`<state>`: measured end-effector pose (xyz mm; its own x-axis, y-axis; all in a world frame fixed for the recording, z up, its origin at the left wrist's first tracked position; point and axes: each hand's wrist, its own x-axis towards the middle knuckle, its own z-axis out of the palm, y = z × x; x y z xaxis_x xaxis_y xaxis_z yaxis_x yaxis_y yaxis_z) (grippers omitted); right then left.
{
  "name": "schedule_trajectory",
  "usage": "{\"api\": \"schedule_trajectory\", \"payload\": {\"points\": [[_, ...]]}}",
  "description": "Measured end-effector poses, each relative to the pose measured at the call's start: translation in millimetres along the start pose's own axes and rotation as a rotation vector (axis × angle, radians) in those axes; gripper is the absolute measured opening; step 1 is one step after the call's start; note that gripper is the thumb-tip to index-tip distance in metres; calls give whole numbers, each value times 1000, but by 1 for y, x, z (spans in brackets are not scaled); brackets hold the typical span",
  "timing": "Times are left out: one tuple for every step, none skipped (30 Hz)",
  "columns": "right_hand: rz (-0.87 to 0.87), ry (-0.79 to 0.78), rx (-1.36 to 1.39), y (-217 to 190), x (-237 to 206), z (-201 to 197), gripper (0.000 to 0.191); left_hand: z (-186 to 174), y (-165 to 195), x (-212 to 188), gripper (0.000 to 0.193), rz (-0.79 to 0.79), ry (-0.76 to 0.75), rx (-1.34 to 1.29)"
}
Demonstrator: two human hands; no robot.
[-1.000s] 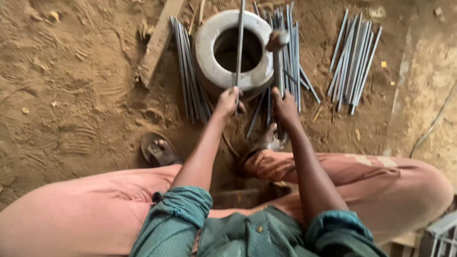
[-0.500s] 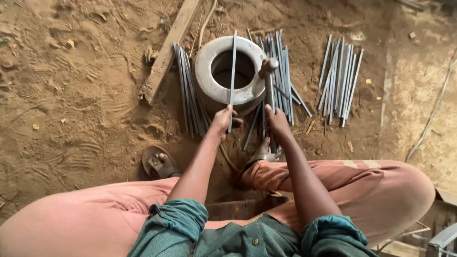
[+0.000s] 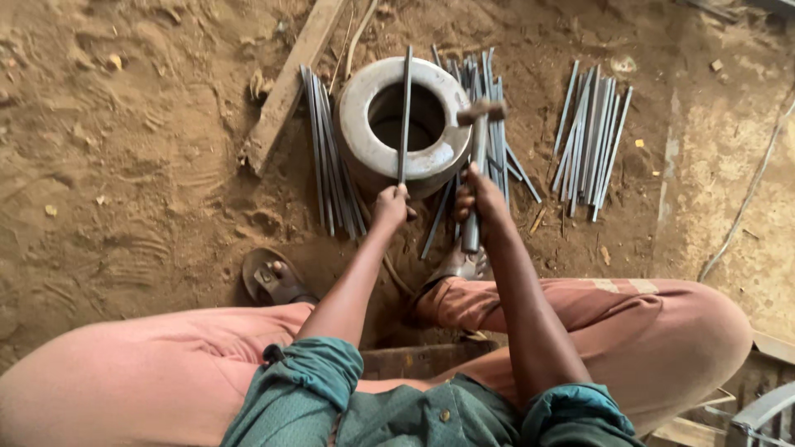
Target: The person sits on the ground and uses a hammer to repeatedly strike the tip of a metal rod placed on a concrete ring. They rotate the rod to sharpen different sides and then place it aside to pick up another rod.
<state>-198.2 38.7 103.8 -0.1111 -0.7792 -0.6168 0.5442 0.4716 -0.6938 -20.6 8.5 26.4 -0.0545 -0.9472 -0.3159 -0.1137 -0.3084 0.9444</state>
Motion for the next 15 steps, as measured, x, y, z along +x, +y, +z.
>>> {"api": "schedule_trajectory", "payload": {"points": [[-50,16,-48,-4,-3,3,31,-1,-3,2,43,-89,-34,-52],[-107,26,-95,-10,-6,7,30,-2,-6,3,42,-170,-65,-103],[-169,26,-141,-16,-8,13,29,-3,-11,4,41,-241,-90,-154],[-277,47,-264,-22,-10,19,30,-3,-14,5,41,-214,-99,-226],[-374,77,-388,-29,-12,26,31,-4,-18,4,41,-200,-112,-298],[-464,109,-517,-33,-16,31,33,-5,-20,2,41,-193,-126,-373],[-566,31,-475,-36,-19,36,34,-5,-21,-1,41,-201,-139,-379],[-674,-55,-426,-39,-19,41,35,-6,-21,-3,41,-198,-149,-382],[-786,-139,-372,-40,-19,44,36,-7,-20,-5,42,-190,-163,-383],[-820,-152,-370,-40,-18,46,37,-7,-19,-8,42,-194,-161,-368],[-847,-161,-369,-38,-15,47,38,-6,-18,-10,42,-205,-159,-353],[-874,-170,-370,-34,-11,47,40,-5,-17,-12,43,-217,-158,-340],[-860,-169,-395,-30,-6,47,39,-3,-17,-13,44,-198,-141,-315],[-849,-167,-420,-24,-1,46,39,-1,-17,-13,46,-177,-125,-290],[-840,-166,-445,-18,5,46,39,1,-19,-13,48,-153,-110,-265]]}}
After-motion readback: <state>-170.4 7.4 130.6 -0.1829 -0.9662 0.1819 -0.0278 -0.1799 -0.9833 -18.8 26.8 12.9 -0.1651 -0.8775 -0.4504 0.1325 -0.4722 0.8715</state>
